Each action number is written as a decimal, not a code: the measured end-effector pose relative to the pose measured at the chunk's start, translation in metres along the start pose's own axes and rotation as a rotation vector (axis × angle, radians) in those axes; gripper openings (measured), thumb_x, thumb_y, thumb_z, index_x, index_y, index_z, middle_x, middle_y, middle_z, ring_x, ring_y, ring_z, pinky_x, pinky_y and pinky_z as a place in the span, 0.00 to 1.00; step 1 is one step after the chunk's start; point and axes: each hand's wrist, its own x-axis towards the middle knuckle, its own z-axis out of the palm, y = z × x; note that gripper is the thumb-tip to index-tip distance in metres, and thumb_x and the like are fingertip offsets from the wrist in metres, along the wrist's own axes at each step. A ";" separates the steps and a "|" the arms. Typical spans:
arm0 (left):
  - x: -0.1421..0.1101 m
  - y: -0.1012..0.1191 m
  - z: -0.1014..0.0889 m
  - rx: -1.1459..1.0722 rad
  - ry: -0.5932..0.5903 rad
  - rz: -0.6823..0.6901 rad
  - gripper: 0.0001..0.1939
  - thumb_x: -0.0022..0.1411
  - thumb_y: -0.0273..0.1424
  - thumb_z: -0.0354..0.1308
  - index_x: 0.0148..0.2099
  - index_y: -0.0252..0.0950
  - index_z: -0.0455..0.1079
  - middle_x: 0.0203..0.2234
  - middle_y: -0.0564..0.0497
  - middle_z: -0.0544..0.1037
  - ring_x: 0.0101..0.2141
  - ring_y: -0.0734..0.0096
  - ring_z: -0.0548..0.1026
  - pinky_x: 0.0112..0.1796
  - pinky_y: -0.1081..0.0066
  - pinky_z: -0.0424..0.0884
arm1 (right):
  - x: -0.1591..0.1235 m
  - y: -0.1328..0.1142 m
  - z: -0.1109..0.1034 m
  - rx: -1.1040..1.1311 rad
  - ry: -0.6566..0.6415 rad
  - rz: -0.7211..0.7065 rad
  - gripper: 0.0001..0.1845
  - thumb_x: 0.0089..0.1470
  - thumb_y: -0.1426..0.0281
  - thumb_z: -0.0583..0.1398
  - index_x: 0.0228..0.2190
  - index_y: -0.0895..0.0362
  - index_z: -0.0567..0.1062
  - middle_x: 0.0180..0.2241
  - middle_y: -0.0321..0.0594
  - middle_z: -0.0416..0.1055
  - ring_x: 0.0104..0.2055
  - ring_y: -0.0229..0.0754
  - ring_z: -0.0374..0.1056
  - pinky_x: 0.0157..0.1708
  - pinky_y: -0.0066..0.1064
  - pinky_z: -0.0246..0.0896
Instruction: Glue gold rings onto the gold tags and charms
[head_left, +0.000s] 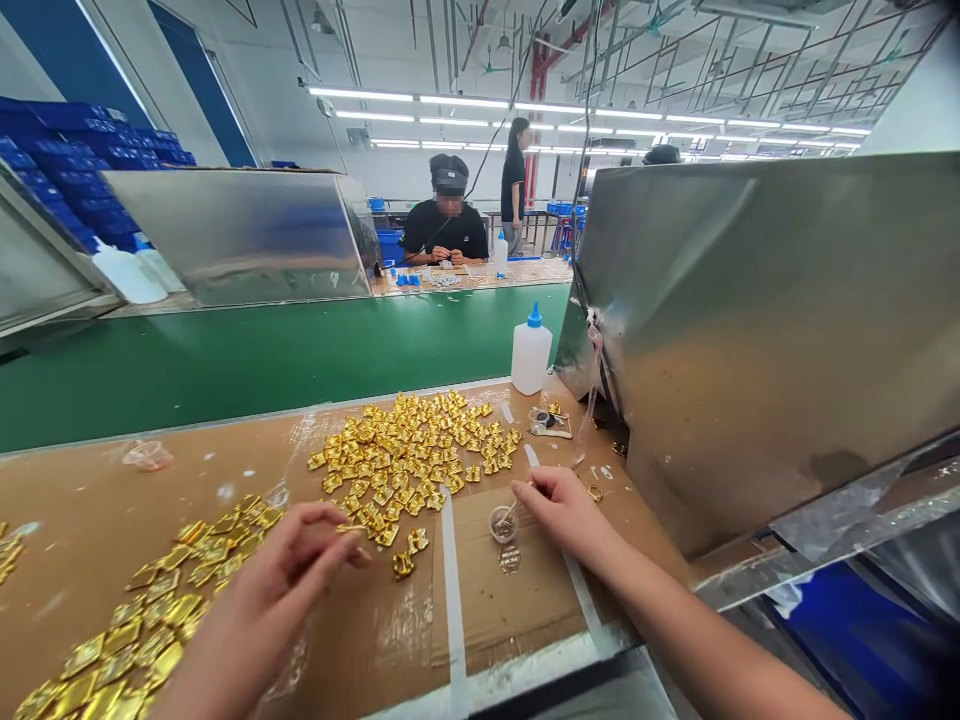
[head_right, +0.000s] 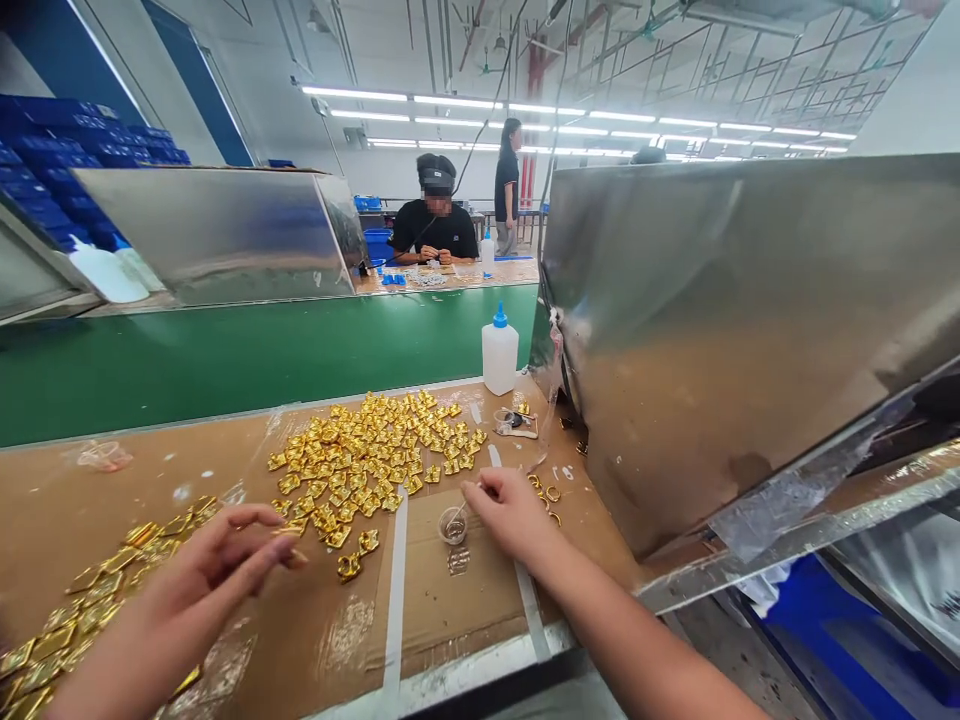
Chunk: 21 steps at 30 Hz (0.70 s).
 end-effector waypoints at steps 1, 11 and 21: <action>-0.008 0.009 0.018 -0.136 -0.054 -0.027 0.21 0.63 0.52 0.60 0.50 0.46 0.72 0.31 0.52 0.87 0.36 0.57 0.83 0.38 0.67 0.74 | -0.001 0.002 0.002 0.037 0.044 0.018 0.22 0.63 0.59 0.53 0.20 0.53 0.54 0.20 0.29 0.47 0.23 0.35 0.47 0.24 0.28 0.42; -0.021 0.019 0.119 -0.532 -0.305 -0.073 0.23 0.55 0.47 0.71 0.48 0.39 0.80 0.34 0.47 0.86 0.36 0.59 0.82 0.40 0.66 0.77 | -0.013 0.001 0.007 0.217 0.195 -0.061 0.24 0.61 0.57 0.56 0.19 0.53 0.56 0.19 0.30 0.49 0.23 0.35 0.48 0.24 0.28 0.45; -0.020 0.002 0.129 -0.496 -0.321 -0.056 0.19 0.57 0.38 0.70 0.51 0.39 0.80 0.34 0.48 0.85 0.33 0.62 0.80 0.37 0.66 0.76 | -0.022 -0.001 0.018 0.048 0.052 -0.355 0.19 0.61 0.68 0.59 0.19 0.56 0.63 0.18 0.28 0.55 0.21 0.33 0.51 0.24 0.28 0.43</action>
